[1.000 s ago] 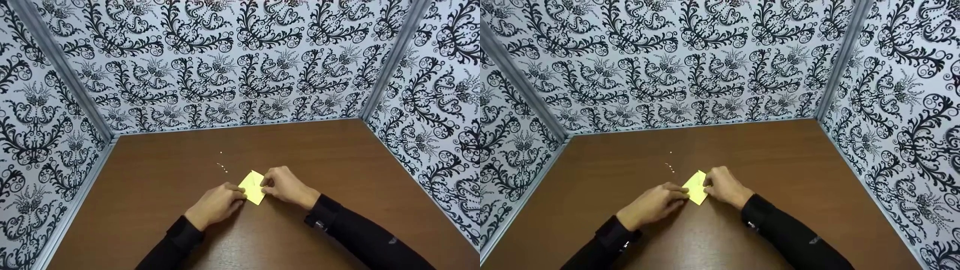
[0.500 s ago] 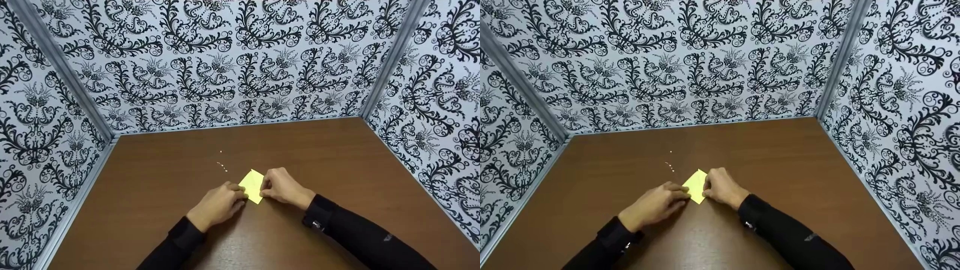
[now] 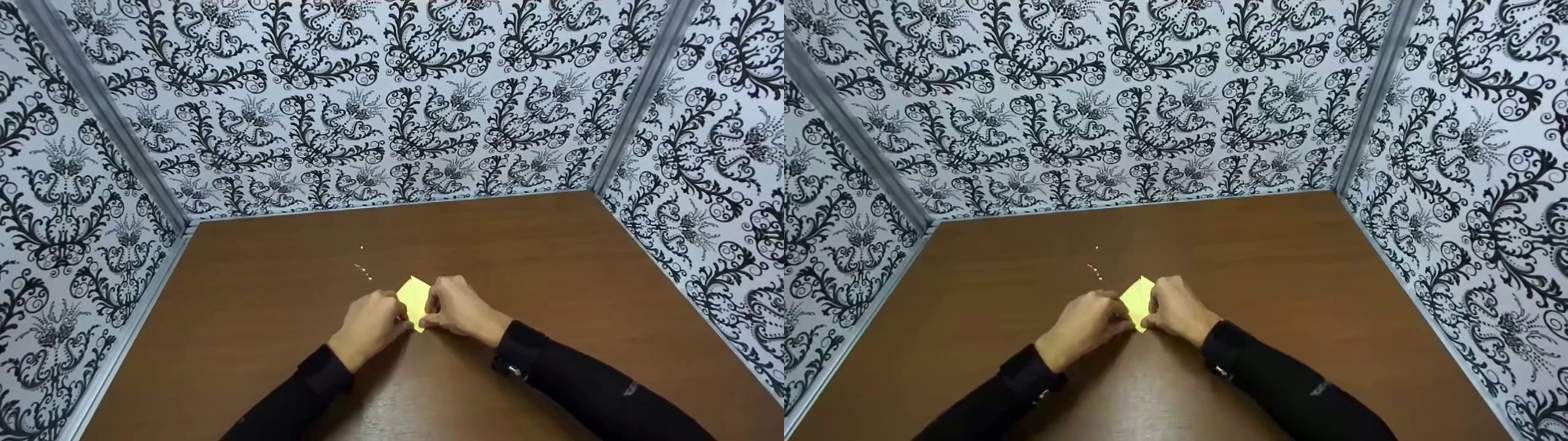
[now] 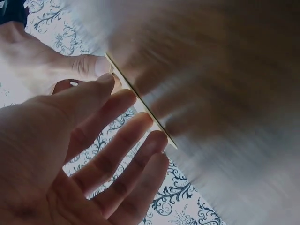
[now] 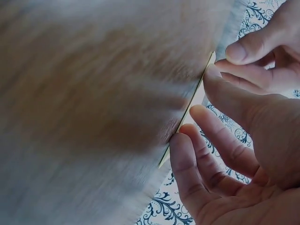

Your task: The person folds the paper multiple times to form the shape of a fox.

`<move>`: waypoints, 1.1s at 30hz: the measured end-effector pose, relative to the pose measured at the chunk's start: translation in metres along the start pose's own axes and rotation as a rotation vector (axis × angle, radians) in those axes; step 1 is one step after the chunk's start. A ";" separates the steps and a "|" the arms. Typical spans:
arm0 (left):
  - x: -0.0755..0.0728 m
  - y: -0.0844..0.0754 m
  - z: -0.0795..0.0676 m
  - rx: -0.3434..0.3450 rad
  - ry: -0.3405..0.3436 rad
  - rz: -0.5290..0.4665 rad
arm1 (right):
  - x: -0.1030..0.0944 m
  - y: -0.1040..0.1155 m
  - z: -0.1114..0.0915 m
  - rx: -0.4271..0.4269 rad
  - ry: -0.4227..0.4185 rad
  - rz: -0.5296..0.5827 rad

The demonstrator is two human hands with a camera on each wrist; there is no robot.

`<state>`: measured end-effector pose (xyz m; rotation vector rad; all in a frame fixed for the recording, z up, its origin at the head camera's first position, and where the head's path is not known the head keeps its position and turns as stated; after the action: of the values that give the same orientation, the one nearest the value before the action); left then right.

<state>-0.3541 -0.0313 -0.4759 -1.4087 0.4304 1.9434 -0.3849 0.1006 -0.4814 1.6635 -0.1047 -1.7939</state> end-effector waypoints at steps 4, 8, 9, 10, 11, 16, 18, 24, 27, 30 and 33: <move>0.002 0.004 0.006 -0.057 -0.010 0.007 | 0.003 -0.001 0.000 0.000 -0.002 -0.015; 0.004 0.006 0.009 -0.108 0.001 0.005 | 0.004 -0.001 -0.001 -0.018 -0.004 -0.017; 0.004 0.006 0.009 -0.117 0.007 0.006 | 0.004 -0.001 -0.001 -0.018 -0.002 -0.015; 0.005 0.006 0.009 -0.124 0.015 0.006 | 0.004 -0.001 -0.001 -0.022 -0.003 -0.012; 0.005 0.005 0.010 -0.127 0.022 0.008 | 0.004 -0.001 -0.001 -0.021 0.000 -0.010; 0.006 0.006 0.012 -0.132 0.065 0.015 | 0.004 0.000 -0.001 -0.015 0.008 -0.001; 0.006 0.010 0.012 -0.139 0.077 0.012 | 0.003 0.000 -0.001 -0.012 0.005 -0.001; 0.000 0.033 0.011 -0.183 0.060 -0.035 | 0.001 0.002 -0.002 0.004 -0.012 -0.013; -0.002 0.047 0.008 -0.208 0.042 -0.058 | 0.000 0.002 -0.003 0.005 -0.019 -0.017; -0.005 0.061 0.005 -0.235 0.026 -0.054 | -0.001 0.003 -0.004 0.002 -0.024 -0.012; -0.008 0.073 0.001 -0.263 0.009 -0.031 | -0.001 0.003 -0.005 -0.002 -0.023 -0.007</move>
<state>-0.4040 -0.0845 -0.4775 -1.5776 0.1593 2.0249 -0.3792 0.1009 -0.4806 1.6439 -0.1079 -1.8184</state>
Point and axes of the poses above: each hand's wrist, its own z-axis towards the middle knuckle, its own x-axis out of the palm, y = z × x, the point moved 10 cm from there along z, towards the middle knuckle, and after that the axes turned 7 degrees about x, right-handed, at the moved point
